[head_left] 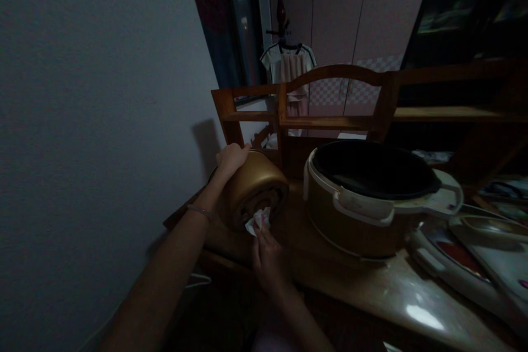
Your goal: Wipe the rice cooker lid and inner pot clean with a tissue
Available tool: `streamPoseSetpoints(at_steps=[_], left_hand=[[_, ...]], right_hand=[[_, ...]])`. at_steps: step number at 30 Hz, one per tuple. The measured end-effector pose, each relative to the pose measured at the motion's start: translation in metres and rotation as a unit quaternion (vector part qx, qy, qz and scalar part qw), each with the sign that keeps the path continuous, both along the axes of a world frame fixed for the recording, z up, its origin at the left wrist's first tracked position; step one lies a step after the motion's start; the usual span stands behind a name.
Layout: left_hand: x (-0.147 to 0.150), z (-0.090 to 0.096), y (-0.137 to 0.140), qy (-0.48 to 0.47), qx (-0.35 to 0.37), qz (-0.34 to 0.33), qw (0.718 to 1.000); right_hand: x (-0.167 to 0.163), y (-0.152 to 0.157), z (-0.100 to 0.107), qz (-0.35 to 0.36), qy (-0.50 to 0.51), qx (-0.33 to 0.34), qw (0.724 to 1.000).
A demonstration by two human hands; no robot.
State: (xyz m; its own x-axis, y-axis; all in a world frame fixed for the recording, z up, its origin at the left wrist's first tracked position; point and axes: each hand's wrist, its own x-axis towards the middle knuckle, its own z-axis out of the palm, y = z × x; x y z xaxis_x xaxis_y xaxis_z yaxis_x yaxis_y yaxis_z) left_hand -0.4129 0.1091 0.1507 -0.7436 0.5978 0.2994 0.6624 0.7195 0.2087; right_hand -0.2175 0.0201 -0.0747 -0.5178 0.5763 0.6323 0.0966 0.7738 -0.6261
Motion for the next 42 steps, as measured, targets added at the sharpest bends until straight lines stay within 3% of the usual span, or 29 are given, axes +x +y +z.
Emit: streamPoseSetpoints(at_steps=[4, 7, 13, 19, 25, 31, 42], left_hand=[[-0.005, -0.003, 0.001, -0.003, -0.001, -0.001, 1.0], [-0.006, -0.004, 0.001, -0.003, 0.0, 0.001, 1.0], [-0.006, -0.003, 0.002, -0.005, 0.001, -0.001, 1.0], [-0.005, -0.002, 0.0, -0.001, 0.004, -0.002, 1.0], [-0.006, -0.003, 0.001, 0.003, 0.003, 0.0, 1.0], [-0.009, -0.005, 0.005, 0.001, 0.001, 0.002, 1.0], [-0.011, -0.006, 0.008, -0.005, 0.0, 0.002, 1.0]], right_hand=[[0.0, 0.008, -0.007, -0.027, 0.033, -0.1, 0.994], [0.0, 0.017, 0.0, -0.025, 0.095, -0.18, 0.979], [-0.013, 0.027, 0.016, -0.006, 0.183, -0.241, 0.953], [-0.026, 0.017, 0.025, -0.009, 0.194, -0.234, 0.953], [-0.028, 0.009, 0.041, -0.003, 0.156, -0.162, 0.974], [-0.028, 0.009, 0.041, -0.026, 0.131, -0.118, 0.984], [-0.03, -0.007, 0.029, -0.063, 0.077, -0.154, 0.983]])
